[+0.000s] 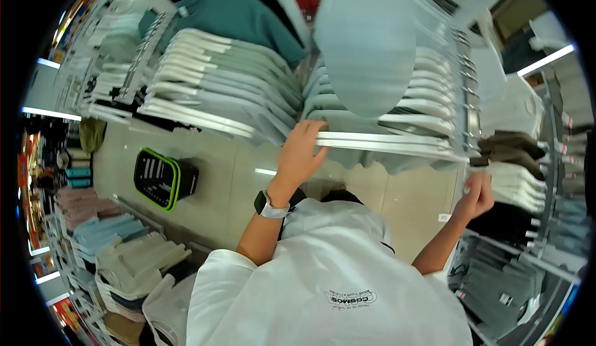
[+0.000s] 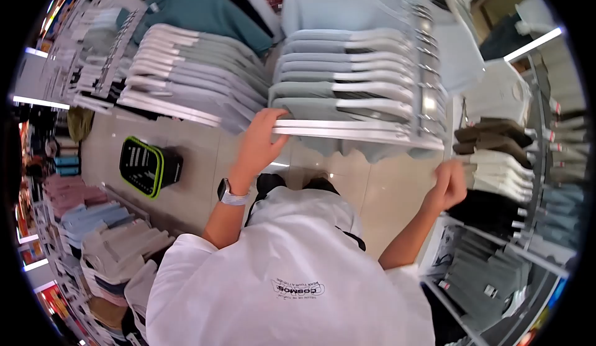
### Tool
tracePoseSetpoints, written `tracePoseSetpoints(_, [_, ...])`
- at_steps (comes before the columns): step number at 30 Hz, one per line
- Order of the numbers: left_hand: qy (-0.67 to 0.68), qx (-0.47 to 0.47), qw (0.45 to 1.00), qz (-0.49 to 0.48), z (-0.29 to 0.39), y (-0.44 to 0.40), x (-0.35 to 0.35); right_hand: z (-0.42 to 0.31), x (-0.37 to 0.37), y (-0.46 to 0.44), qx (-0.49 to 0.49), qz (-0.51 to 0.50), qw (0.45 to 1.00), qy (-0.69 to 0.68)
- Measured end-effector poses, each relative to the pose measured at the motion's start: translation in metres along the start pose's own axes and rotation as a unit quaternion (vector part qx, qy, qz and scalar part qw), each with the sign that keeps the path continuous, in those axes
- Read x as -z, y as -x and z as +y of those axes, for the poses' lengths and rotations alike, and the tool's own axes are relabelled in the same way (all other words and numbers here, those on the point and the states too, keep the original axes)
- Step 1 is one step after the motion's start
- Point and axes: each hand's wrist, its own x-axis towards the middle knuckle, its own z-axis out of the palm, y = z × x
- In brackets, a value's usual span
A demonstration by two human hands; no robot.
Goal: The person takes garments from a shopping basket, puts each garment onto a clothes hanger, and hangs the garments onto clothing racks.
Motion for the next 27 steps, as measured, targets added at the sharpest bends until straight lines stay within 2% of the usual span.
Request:
tracePoseSetpoints(2, [0.018, 0.029, 0.999, 0.023, -0.010, 0.008, 0.012, -0.019, -0.033, 0.022, 0.070, -0.123, 0.974, -0.175])
tracePoseSetpoints(3, [0.028, 0.053, 0.998, 0.025, -0.011, 0.014, 0.023, -0.028, -0.055, 0.038, 0.034, -0.174, 0.966, -0.189])
tracePoseSetpoints(4, [0.038, 0.076, 0.996, 0.028, -0.014, 0.020, 0.033, -0.043, -0.077, 0.048, -0.039, -0.297, 0.933, -0.201])
tracePoseSetpoints(5, [0.031, 0.062, 0.997, 0.025, -0.023, 0.028, 0.044, -0.058, -0.104, 0.056, -0.076, -0.424, 0.888, -0.159])
tracePoseSetpoints(6, [0.024, 0.050, 0.998, 0.023, -0.035, 0.038, 0.054, -0.068, -0.137, 0.073, -0.106, -0.500, 0.840, -0.180])
tracePoseSetpoints(8, [0.024, 0.056, 0.998, 0.008, -0.060, 0.062, 0.074, -0.089, -0.190, 0.103, -0.104, -0.602, 0.767, -0.196])
tracePoseSetpoints(11, [0.153, 0.178, 0.967, -0.097, -0.075, 0.094, 0.117, -0.132, -0.262, 0.130, -0.092, -0.680, 0.701, -0.195])
tracePoseSetpoints(12, [0.173, 0.208, 0.957, -0.107, -0.082, 0.107, 0.129, -0.144, -0.283, 0.133, -0.063, -0.724, 0.670, -0.155])
tracePoseSetpoints(14, [0.215, 0.259, 0.933, -0.128, -0.101, 0.132, 0.150, -0.159, -0.326, 0.153, 0.036, -0.747, 0.651, -0.132])
tracePoseSetpoints(17, [0.184, 0.387, 0.902, 0.046, -0.126, 0.172, 0.172, -0.207, -0.382, 0.181, 0.163, -0.757, 0.625, -0.102])
tracePoseSetpoints(18, [0.223, 0.438, 0.871, 0.024, -0.131, 0.180, 0.195, -0.225, -0.398, 0.192, 0.201, -0.756, 0.616, -0.094])
tracePoseSetpoints(21, [0.070, 0.499, 0.860, 0.076, -0.150, 0.210, 0.244, -0.259, -0.443, 0.235, 0.267, -0.799, 0.531, -0.094])
tracePoseSetpoints(24, [0.207, 0.478, 0.852, 0.048, -0.176, 0.243, 0.280, -0.302, -0.470, 0.260, 0.290, -0.791, 0.517, -0.154])
tracePoseSetpoints(27, [0.249, 0.495, 0.826, 0.101, -0.191, 0.266, 0.306, -0.320, -0.500, 0.286, 0.290, -0.841, 0.428, -0.160])
